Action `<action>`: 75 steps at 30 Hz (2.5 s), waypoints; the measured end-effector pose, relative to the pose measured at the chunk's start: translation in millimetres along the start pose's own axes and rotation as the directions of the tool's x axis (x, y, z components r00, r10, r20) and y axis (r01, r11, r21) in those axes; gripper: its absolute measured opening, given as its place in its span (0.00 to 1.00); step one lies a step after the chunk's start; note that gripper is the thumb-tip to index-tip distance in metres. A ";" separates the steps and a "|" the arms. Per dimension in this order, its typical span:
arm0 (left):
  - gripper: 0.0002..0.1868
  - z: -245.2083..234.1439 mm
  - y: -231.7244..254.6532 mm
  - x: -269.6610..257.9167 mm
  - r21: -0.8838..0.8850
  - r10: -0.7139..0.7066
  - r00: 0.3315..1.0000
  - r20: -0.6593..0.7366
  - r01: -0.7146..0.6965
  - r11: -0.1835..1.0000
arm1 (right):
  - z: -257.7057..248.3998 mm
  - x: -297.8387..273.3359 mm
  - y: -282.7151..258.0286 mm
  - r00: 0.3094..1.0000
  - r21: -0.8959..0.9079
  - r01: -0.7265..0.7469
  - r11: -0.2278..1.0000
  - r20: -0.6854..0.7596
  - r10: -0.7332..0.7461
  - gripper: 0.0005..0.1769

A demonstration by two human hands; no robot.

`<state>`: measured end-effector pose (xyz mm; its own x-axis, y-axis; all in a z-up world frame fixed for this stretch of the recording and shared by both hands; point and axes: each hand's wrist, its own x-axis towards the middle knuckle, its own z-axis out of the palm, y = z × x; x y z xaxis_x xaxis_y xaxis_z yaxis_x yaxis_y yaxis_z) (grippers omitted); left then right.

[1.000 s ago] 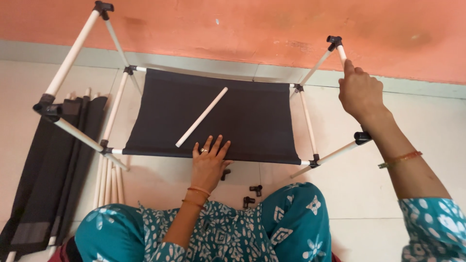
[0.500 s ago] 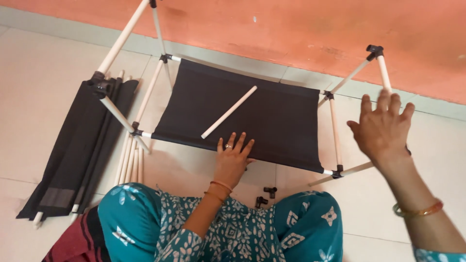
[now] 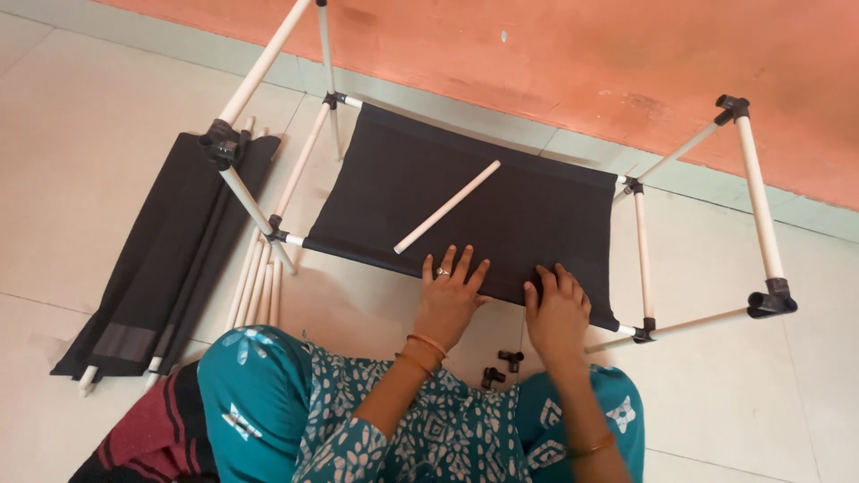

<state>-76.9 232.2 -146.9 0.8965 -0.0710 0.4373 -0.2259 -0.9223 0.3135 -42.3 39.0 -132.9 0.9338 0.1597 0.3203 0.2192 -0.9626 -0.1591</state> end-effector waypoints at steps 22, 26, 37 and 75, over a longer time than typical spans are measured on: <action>0.12 -21.0 -71.1 37.5 -0.048 -0.273 0.940 -0.204 0.269 0.962 | 14.1 -13.9 -18.3 0.861 0.121 0.168 0.978 -0.502 -0.086 0.11; 0.12 -34.6 -65.4 24.9 -0.254 -0.307 0.915 -0.261 0.242 0.937 | 11.9 -14.2 -18.5 0.864 0.110 0.171 0.979 -0.494 -0.095 0.11; 0.13 -109.6 -56.9 -90.9 -0.794 -0.444 0.892 0.087 0.331 0.510 | 10.4 -18.7 -16.3 0.879 0.125 0.183 0.975 -0.466 -0.105 0.12; 0.15 -1.6 -151.8 -106.4 0.193 -0.474 0.742 0.475 0.438 0.878 | 8.0 -24.7 -14.3 0.882 0.156 0.204 0.966 -0.458 -0.112 0.12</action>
<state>-138.6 380.3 -239.7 0.9529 0.2037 -0.2246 0.2672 -0.9143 0.3043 -66.2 50.6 -146.0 0.6690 0.1488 0.7282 0.4468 -0.8635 -0.2341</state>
